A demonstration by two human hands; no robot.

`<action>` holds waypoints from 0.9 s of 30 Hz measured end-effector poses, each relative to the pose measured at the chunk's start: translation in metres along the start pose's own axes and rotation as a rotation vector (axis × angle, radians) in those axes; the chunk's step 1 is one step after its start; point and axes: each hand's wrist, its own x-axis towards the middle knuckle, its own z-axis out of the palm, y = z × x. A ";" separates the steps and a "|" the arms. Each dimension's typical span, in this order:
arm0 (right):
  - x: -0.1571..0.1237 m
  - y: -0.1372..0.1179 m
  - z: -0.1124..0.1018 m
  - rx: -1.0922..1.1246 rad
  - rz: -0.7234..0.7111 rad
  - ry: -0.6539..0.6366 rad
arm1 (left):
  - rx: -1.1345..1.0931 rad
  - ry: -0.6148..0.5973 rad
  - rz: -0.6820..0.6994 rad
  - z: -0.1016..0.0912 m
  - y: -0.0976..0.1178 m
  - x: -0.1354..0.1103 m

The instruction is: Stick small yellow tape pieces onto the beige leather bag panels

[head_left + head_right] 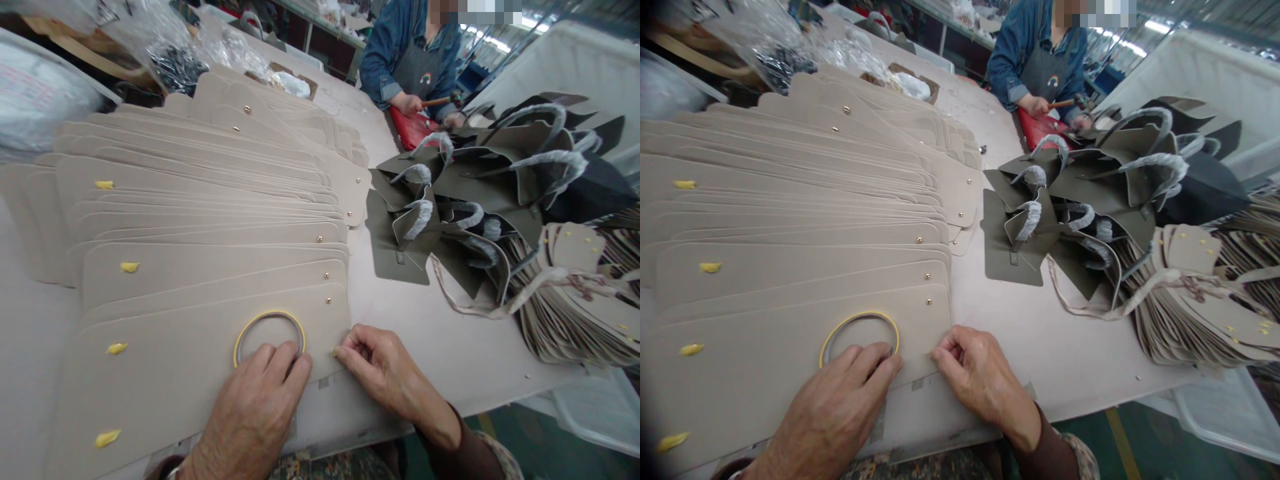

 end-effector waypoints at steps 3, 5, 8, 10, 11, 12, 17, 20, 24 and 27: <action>0.001 0.002 0.001 -0.009 0.002 0.001 | -0.002 0.012 0.007 0.000 0.000 0.001; 0.001 0.002 0.001 -0.016 -0.001 -0.003 | 0.000 0.018 0.007 -0.001 0.000 0.001; 0.001 0.002 0.001 -0.030 -0.002 -0.006 | -0.004 0.010 0.003 -0.001 0.000 0.000; 0.001 0.001 0.000 -0.030 -0.003 -0.013 | -0.010 0.008 0.002 -0.001 0.000 0.000; 0.001 0.001 0.000 -0.028 -0.004 -0.016 | -0.010 0.006 0.001 -0.001 0.000 0.001; 0.001 0.000 0.000 -0.027 -0.003 -0.019 | -0.010 0.006 0.000 -0.001 0.000 0.001; 0.001 -0.001 0.002 -0.073 -0.003 -0.004 | -0.015 0.016 0.007 -0.002 0.000 0.002; 0.002 -0.002 0.004 -0.121 -0.010 0.018 | -0.017 0.011 0.006 -0.003 0.000 0.001; 0.003 -0.002 0.007 -0.135 -0.029 0.029 | -0.022 0.006 0.010 -0.003 0.000 0.001; 0.000 0.004 0.009 -0.065 -0.039 0.095 | -0.003 0.012 0.006 -0.003 0.000 0.000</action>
